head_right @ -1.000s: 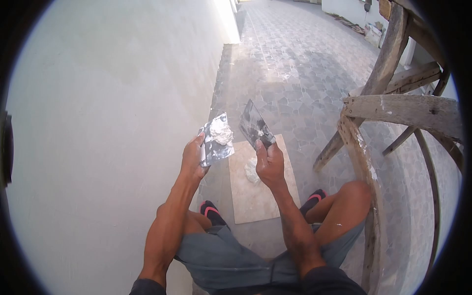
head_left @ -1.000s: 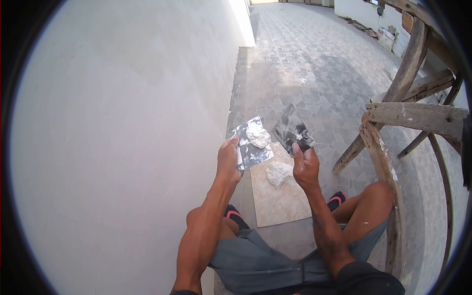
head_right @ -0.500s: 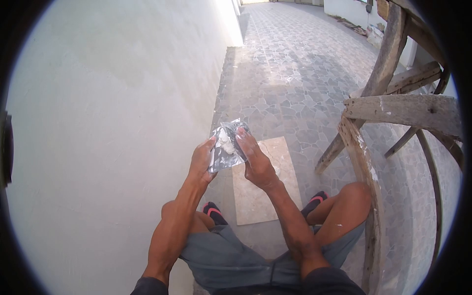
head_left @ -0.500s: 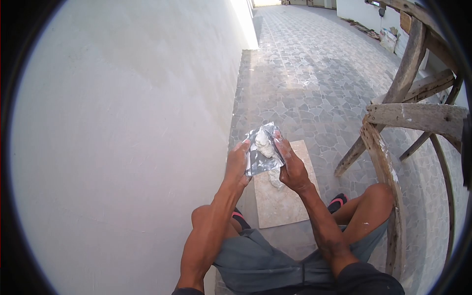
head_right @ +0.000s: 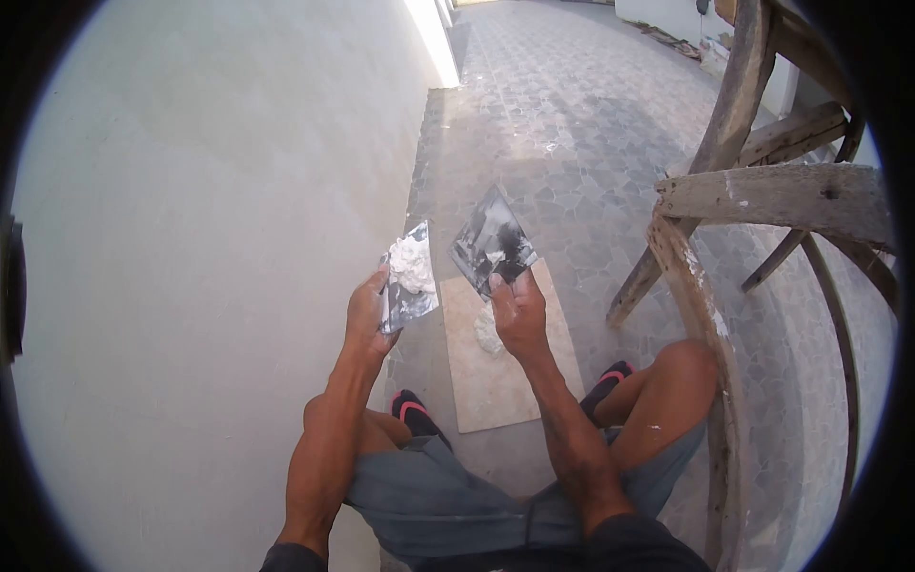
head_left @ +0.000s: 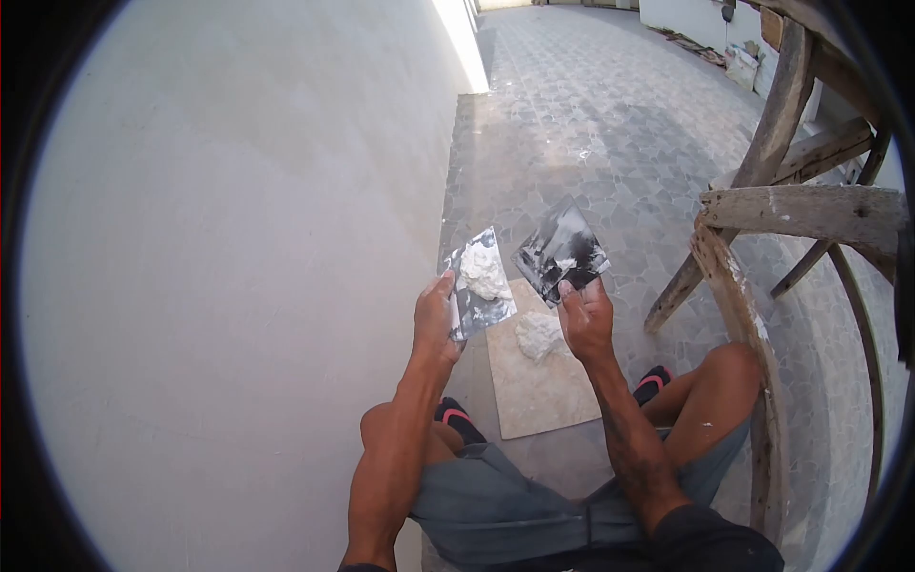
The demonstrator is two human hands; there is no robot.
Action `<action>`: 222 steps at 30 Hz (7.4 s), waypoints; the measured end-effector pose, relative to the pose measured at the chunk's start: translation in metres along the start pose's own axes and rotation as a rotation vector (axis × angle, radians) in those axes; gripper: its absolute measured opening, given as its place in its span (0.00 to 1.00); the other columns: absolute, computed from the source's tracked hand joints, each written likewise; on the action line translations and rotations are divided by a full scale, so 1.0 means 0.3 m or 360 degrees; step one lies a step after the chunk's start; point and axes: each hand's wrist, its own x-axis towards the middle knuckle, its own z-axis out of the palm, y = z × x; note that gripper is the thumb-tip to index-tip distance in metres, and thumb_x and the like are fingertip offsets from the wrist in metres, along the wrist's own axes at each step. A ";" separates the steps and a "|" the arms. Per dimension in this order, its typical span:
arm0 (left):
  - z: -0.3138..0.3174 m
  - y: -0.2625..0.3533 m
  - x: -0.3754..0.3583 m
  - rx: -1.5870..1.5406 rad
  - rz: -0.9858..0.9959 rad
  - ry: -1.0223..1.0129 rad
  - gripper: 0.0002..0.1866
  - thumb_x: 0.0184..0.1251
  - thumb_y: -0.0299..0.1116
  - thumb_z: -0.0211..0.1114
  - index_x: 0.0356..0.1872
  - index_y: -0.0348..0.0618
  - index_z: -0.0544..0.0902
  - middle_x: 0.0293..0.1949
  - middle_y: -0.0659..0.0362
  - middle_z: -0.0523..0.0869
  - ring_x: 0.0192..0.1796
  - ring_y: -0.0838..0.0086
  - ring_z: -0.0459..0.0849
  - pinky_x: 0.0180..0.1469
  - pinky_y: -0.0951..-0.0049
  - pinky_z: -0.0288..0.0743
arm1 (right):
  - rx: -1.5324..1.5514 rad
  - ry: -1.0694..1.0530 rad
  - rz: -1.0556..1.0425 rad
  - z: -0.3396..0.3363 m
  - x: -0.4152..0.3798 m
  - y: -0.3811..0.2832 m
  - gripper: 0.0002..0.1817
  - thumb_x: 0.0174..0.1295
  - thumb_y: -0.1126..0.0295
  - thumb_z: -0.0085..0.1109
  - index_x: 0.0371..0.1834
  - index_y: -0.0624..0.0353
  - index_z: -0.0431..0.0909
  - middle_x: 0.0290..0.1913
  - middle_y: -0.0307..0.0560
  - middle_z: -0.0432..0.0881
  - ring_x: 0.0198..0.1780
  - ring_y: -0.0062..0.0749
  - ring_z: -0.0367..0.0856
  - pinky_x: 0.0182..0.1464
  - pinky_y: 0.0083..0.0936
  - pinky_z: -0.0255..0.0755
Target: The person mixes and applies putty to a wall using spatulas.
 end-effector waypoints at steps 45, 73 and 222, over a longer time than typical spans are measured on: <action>-0.069 -0.056 0.015 -0.0016 0.0517 0.0222 0.12 0.77 0.33 0.48 0.50 0.36 0.74 0.45 0.54 0.81 0.45 0.69 0.85 0.49 0.66 0.83 | 0.1356 -0.0056 0.0648 -0.177 0.099 0.007 0.22 0.65 0.73 0.56 0.62 0.68 0.68 0.56 0.48 0.79 0.56 0.36 0.80 0.63 0.39 0.72; -0.063 -0.079 0.029 -0.0168 0.0588 0.0142 0.15 0.78 0.32 0.48 0.59 0.36 0.70 0.52 0.51 0.80 0.52 0.64 0.84 0.55 0.61 0.81 | -0.1223 -0.1338 -0.1088 -0.076 0.276 -0.361 0.30 0.53 0.87 0.58 0.62 0.52 0.75 0.53 0.50 0.82 0.55 0.46 0.79 0.59 0.41 0.71; -0.173 -0.189 0.136 0.0001 0.0351 0.0530 0.36 0.74 0.38 0.58 0.71 0.21 0.55 0.62 0.47 0.74 0.60 0.71 0.75 0.62 0.76 0.67 | -0.0381 -0.0703 -0.0506 1.185 1.636 -0.557 0.14 0.54 0.73 0.49 0.36 0.75 0.77 0.35 0.55 0.79 0.37 0.35 0.77 0.37 0.37 0.71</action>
